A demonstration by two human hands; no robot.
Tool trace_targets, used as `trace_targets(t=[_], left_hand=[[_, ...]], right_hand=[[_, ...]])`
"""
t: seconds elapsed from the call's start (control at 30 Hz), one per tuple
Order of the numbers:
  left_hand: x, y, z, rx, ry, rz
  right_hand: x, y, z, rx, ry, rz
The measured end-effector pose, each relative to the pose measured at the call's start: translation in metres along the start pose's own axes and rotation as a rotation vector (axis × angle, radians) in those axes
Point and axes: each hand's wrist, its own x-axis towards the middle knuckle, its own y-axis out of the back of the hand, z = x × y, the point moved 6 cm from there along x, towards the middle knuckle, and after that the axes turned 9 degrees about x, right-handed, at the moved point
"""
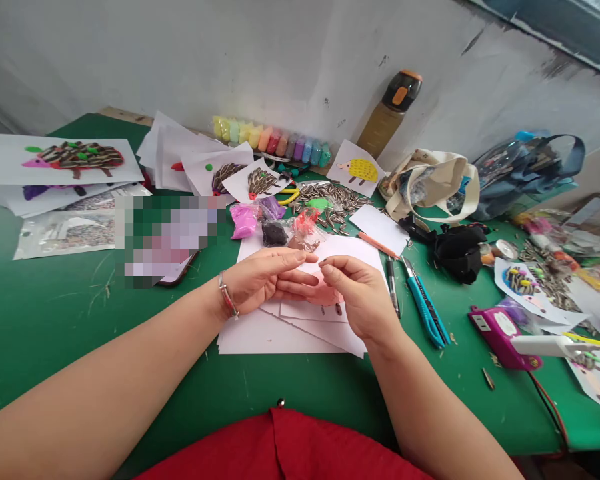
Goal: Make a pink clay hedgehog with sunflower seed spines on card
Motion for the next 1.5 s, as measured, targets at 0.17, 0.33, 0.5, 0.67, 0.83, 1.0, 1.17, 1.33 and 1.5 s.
trace_targets(t=[0.17,0.33,0.5,0.67,0.83,1.0,1.17,1.33,1.5], left_hand=[[0.002,0.009,0.002,0.013,-0.017,0.119],[0.001,0.012,0.005,0.032,-0.016,0.176],[0.002,0.014,0.002,0.089,0.008,0.233],[0.006,0.015,-0.003,0.141,0.004,0.227],[0.009,0.017,-0.006,0.158,0.006,0.226],[0.012,0.019,-0.009,0.152,0.014,0.211],[0.014,0.020,-0.010,0.153,0.012,0.210],[0.013,0.020,-0.009,0.168,0.023,0.220],[0.013,0.019,-0.008,0.168,0.017,0.227]], right_hand=[[0.003,0.013,-0.008,-0.198,0.119,0.065],[-0.006,0.010,-0.023,-0.458,0.211,0.019],[-0.032,0.002,-0.026,-0.793,0.366,-0.149],[-0.053,0.000,-0.010,-0.933,0.476,-0.153],[-0.053,-0.003,0.000,-0.999,0.493,-0.133],[-0.054,-0.005,0.001,-1.035,0.514,-0.132],[-0.056,-0.008,0.001,-1.073,0.531,-0.128],[-0.057,-0.013,0.000,-1.152,0.573,-0.118],[-0.058,-0.013,0.001,-1.162,0.549,-0.108]])
